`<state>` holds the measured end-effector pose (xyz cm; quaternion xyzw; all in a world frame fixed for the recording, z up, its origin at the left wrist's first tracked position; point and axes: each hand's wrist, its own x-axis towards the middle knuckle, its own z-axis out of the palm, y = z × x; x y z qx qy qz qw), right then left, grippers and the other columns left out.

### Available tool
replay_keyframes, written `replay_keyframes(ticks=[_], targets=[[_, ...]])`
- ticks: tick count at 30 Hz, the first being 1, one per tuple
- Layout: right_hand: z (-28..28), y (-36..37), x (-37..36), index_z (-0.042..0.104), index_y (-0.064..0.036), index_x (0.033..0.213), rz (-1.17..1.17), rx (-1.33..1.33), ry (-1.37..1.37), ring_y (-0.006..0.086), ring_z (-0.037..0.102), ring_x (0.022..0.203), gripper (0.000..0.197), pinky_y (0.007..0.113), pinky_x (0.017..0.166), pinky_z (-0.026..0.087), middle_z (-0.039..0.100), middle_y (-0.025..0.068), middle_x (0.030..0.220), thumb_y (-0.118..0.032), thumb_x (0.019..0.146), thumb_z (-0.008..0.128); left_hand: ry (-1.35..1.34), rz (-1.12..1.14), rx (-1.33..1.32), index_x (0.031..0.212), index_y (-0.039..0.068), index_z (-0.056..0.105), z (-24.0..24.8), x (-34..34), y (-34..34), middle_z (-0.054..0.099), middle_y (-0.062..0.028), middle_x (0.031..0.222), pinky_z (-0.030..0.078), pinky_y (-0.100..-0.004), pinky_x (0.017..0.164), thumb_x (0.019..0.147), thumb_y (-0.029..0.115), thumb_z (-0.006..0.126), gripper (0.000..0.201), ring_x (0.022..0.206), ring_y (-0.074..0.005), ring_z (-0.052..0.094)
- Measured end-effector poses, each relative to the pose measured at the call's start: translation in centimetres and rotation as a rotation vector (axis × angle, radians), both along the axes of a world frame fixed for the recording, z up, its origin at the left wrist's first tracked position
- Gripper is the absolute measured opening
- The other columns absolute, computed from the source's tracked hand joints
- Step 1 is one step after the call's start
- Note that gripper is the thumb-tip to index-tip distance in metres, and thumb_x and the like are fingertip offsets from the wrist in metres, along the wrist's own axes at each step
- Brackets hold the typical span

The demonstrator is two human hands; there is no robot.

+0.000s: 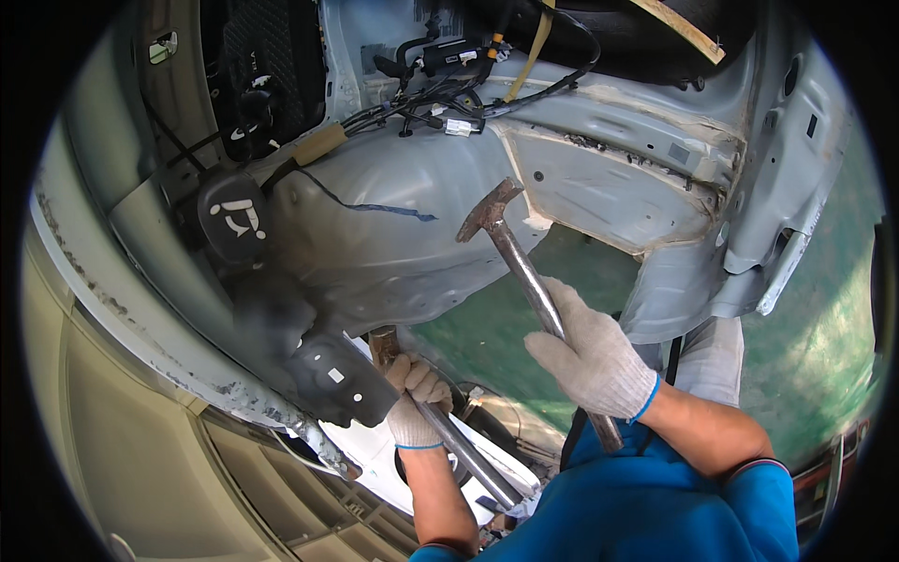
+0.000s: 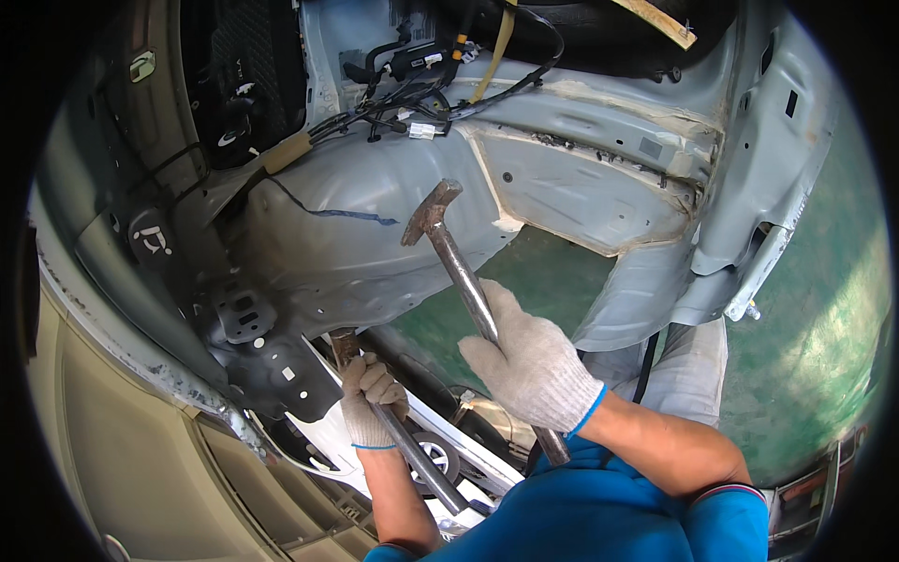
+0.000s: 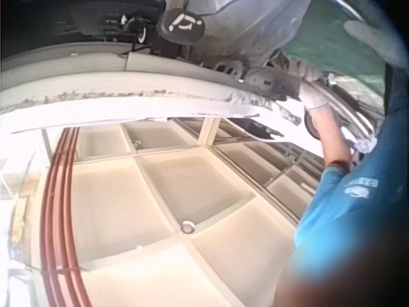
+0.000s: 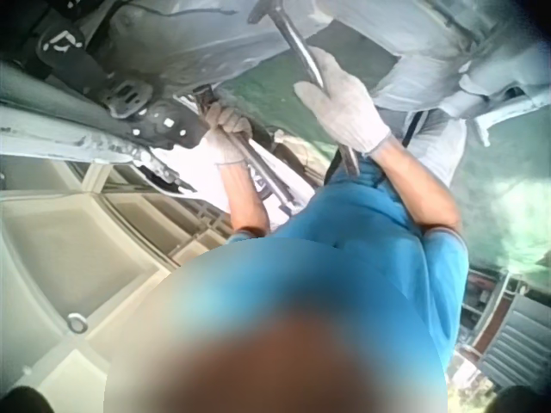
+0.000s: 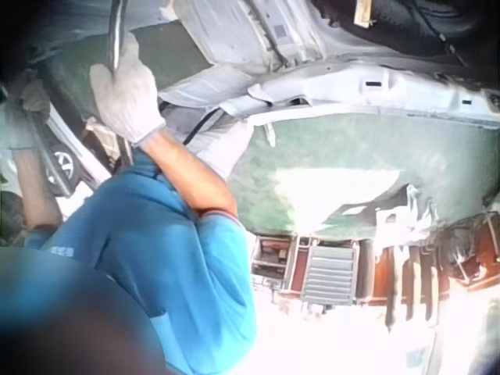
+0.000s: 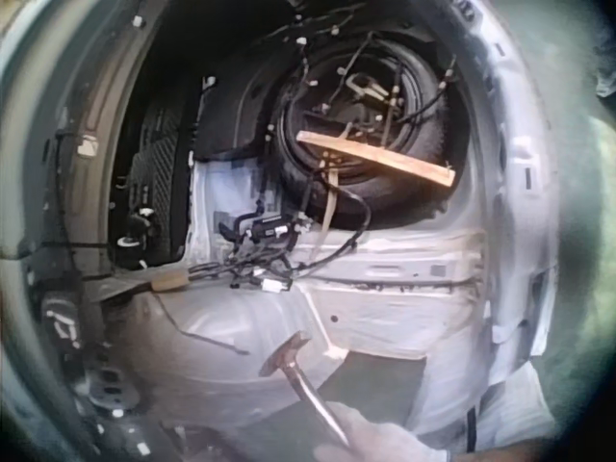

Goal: The person uses a hammer and a metal dolly to repeatedly strike and shape the inner metal panel of a car's front section. The person adjusts the position of the dolly and hammer to work on different areas of the panel.

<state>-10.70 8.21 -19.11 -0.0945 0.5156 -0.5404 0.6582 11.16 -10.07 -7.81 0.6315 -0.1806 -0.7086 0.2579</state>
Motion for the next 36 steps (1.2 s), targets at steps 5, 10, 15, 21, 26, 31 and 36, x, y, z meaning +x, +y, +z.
replay_keyframes(ticks=[5,10,15,21,26,31,36], targets=[[0.0,-0.8,0.5,0.029,0.006,0.157,0.196,0.047,0.146,0.0459,0.071,0.079,0.073,0.051,0.072,0.055,0.068,0.0292,0.081,-0.025,0.099,0.061,-0.223,0.001,0.012,0.105,0.001,0.065,-1.5,-0.2,1.1,0.037,0.0077,0.065,0.036,-0.0242,0.049,0.108,0.02,0.055,0.022,0.05,-0.0049,0.033],[0.3,-1.2,0.3,0.028,0.0077,0.156,0.4,-0.018,0.279,0.0496,0.071,0.08,0.074,0.056,0.073,0.056,0.071,0.032,0.089,-0.023,0.099,0.061,0.026,0.011,0.186,0.107,0.004,0.065,-2.4,-0.5,1.4,0.034,0.0083,0.067,0.031,-0.0241,0.05,0.106,0.019,0.06,0.016,0.052,-0.0055,0.03],[1.1,-1.9,0.7,0.026,0.0054,0.158,0.153,0.042,0.335,0.0484,0.071,0.08,0.075,0.056,0.073,0.056,0.071,0.0309,0.092,-0.021,0.098,0.061,0.064,0.039,0.224,0.106,0.002,0.064,-2.8,-0.5,1.5,0.033,0.0082,0.066,0.032,-0.0247,0.05,0.108,0.018,0.056,0.019,0.051,-0.005,0.03],[2.7,-2.2,2.3,0.02,0.0018,0.164,0.492,-0.005,0.203,0.0472,0.069,0.072,0.082,0.052,0.065,0.055,0.067,0.0294,0.079,-0.018,0.098,0.063,0.022,0.003,0.176,0.106,-0.003,0.064,-2.2,-0.6,1.9,0.036,0.0075,0.066,0.034,-0.0243,0.049,0.109,0.015,0.052,0.022,0.05,-0.0045,0.032],[2.7,-1.6,3.3,0.02,0.0007,0.163,0.08,-0.062,0.288,0.0483,0.069,0.068,0.079,0.055,0.065,0.056,0.068,0.0276,0.075,-0.021,0.098,0.061,0.054,-0.041,0.174,0.105,0.004,0.063,-1.7,-0.3,2.1,0.032,0.0091,0.066,0.026,-0.0241,0.049,0.107,0.015,0.056,0.013,0.052,-0.0044,0.027],[2.3,-1.2,4.3,0.02,-0.0004,0.164,0.203,-0.033,0.243,0.0486,0.069,0.069,0.08,0.053,0.065,0.055,0.066,0.0291,0.073,-0.021,0.099,0.062,0.13,-0.008,0.195,0.108,-0.002,0.063,-1.8,-0.4,2.4,0.035,0.0089,0.066,0.032,-0.024,0.048,0.108,0.014,0.052,0.019,0.05,-0.0035,0.031],[2.2,-0.9,4.8,0.018,-0.0001,0.165,0.04,-0.019,0.216,0.0487,0.069,0.071,0.081,0.056,0.068,0.054,0.066,0.0297,0.073,-0.022,0.1,0.06,0.026,-0.036,0.2,0.104,0.005,0.063,-1.6,-0.6,3.0,0.031,0.009,0.065,0.027,-0.0247,0.049,0.106,0.013,0.057,0.01,0.051,-0.0048,0.027]])
